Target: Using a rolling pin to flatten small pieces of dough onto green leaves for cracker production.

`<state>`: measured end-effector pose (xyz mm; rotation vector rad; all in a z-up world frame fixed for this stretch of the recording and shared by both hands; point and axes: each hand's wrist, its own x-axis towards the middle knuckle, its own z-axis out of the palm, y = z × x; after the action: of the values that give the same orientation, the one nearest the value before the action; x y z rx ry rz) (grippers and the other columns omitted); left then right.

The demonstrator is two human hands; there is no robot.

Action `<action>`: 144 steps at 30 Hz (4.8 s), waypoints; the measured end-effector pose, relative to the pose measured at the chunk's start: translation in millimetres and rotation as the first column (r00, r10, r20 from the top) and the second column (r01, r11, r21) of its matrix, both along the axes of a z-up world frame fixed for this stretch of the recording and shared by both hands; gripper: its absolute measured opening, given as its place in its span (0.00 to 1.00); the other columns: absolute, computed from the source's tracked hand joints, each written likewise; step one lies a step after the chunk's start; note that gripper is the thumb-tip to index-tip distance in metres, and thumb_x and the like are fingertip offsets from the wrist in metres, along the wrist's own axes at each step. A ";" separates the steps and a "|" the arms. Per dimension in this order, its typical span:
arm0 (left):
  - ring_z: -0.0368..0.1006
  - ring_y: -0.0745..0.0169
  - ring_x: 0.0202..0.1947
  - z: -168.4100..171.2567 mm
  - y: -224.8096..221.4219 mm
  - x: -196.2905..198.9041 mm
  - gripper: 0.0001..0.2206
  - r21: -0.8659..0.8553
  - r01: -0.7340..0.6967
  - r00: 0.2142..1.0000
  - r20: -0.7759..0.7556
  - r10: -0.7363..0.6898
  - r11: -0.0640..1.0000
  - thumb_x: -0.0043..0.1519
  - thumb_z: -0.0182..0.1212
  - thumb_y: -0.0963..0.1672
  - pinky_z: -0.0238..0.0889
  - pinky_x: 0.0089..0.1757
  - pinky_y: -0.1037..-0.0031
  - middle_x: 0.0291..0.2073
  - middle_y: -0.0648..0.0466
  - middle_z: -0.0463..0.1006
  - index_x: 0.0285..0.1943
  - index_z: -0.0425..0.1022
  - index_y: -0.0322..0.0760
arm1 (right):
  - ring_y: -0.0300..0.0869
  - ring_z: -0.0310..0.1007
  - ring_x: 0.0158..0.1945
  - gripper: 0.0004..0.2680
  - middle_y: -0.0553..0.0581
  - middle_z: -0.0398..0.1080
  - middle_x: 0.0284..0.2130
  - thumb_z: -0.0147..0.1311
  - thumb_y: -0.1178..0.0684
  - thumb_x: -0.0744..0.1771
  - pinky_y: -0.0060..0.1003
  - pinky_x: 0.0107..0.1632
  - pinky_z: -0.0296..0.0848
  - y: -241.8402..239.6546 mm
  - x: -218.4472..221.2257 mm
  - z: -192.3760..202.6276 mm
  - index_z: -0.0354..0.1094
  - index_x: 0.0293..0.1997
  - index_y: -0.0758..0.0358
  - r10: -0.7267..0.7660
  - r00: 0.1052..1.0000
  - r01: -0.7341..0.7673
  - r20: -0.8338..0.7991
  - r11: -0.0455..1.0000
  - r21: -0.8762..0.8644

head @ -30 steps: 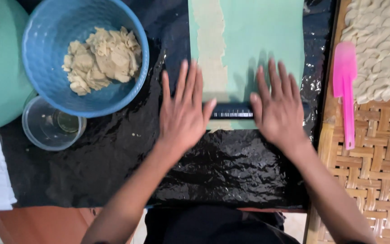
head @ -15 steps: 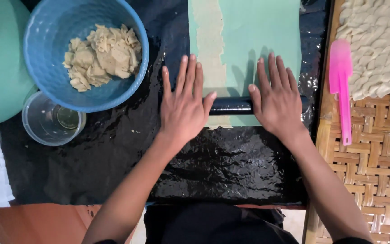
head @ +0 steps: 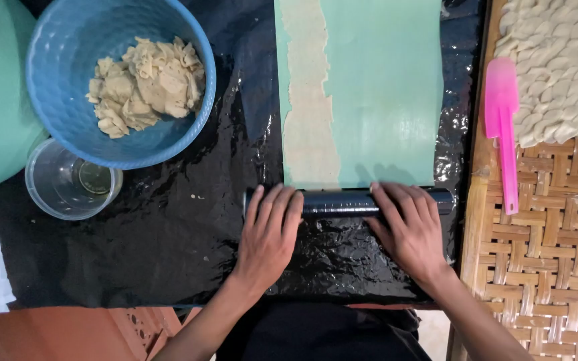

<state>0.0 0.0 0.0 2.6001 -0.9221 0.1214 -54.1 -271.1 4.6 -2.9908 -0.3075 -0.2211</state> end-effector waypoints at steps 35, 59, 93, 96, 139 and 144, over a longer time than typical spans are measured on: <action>0.32 0.48 0.78 7.5 -26.6 87.1 0.35 0.129 -0.105 0.992 -0.062 0.113 0.986 0.69 0.42 0.55 0.25 0.70 0.45 0.78 0.38 0.40 0.78 0.47 0.25 | 0.60 0.43 0.79 0.26 0.71 0.47 0.75 0.28 0.37 0.74 0.57 0.77 0.42 9.4 86.9 13.5 0.43 0.78 0.67 -0.070 0.994 0.075 -0.080 0.995 0.071; 0.68 0.46 0.59 15.8 5.2 20.5 0.20 -0.094 0.033 0.999 -0.013 -0.034 0.995 0.59 0.64 0.40 0.54 0.63 0.49 0.55 0.42 0.74 0.61 0.71 0.28 | 0.47 0.72 0.52 0.13 0.55 0.74 0.49 0.60 0.58 0.64 0.43 0.53 0.75 7.6 -9.3 37.7 0.73 0.54 0.59 0.083 0.994 -0.099 0.072 0.956 0.276; 0.51 0.43 0.77 0.9 -14.0 24.1 0.28 -0.025 -0.101 0.991 -0.090 0.098 0.995 0.70 0.56 0.45 0.44 0.71 0.52 0.75 0.38 0.57 0.77 0.56 0.26 | 0.61 0.55 0.74 0.25 0.73 0.57 0.68 0.51 0.43 0.69 0.56 0.73 0.54 30.1 59.2 19.2 0.57 0.70 0.72 -0.049 0.999 0.051 -0.016 0.985 0.164; 0.50 0.40 0.76 13.7 -23.0 45.4 0.30 0.016 -0.102 0.993 -0.061 0.103 0.995 0.69 0.54 0.47 0.43 0.70 0.51 0.75 0.34 0.57 0.76 0.55 0.21 | 0.55 0.57 0.75 0.19 0.66 0.60 0.69 0.53 0.47 0.71 0.52 0.75 0.57 28.7 56.9 7.0 0.60 0.70 0.64 -0.064 0.998 0.065 -0.010 0.978 0.198; 0.67 0.41 0.56 52.7 0.6 51.8 0.19 -0.189 0.066 0.997 -0.013 -0.070 0.980 0.62 0.53 0.38 0.61 0.57 0.55 0.54 0.38 0.73 0.63 0.68 0.23 | 0.62 0.70 0.52 0.15 0.69 0.68 0.48 0.57 0.63 0.69 0.52 0.57 0.71 -42.4 241.4 -3.5 0.71 0.63 0.63 -0.045 0.999 0.040 0.013 0.961 0.274; 0.68 0.40 0.57 36.8 -4.8 33.9 0.19 -0.204 0.067 0.991 -0.097 -0.088 0.977 0.61 0.53 0.37 0.59 0.59 0.54 0.54 0.37 0.72 0.62 0.69 0.23 | 0.60 0.71 0.53 0.19 0.69 0.69 0.52 0.60 0.59 0.67 0.51 0.55 0.73 -28.1 178.9 27.8 0.68 0.67 0.65 0.057 0.996 -0.069 0.061 0.973 0.219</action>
<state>33.9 -4.8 36.8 2.3586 -0.9215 0.0521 124.8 -299.2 32.4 -2.7542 -0.3581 -0.3086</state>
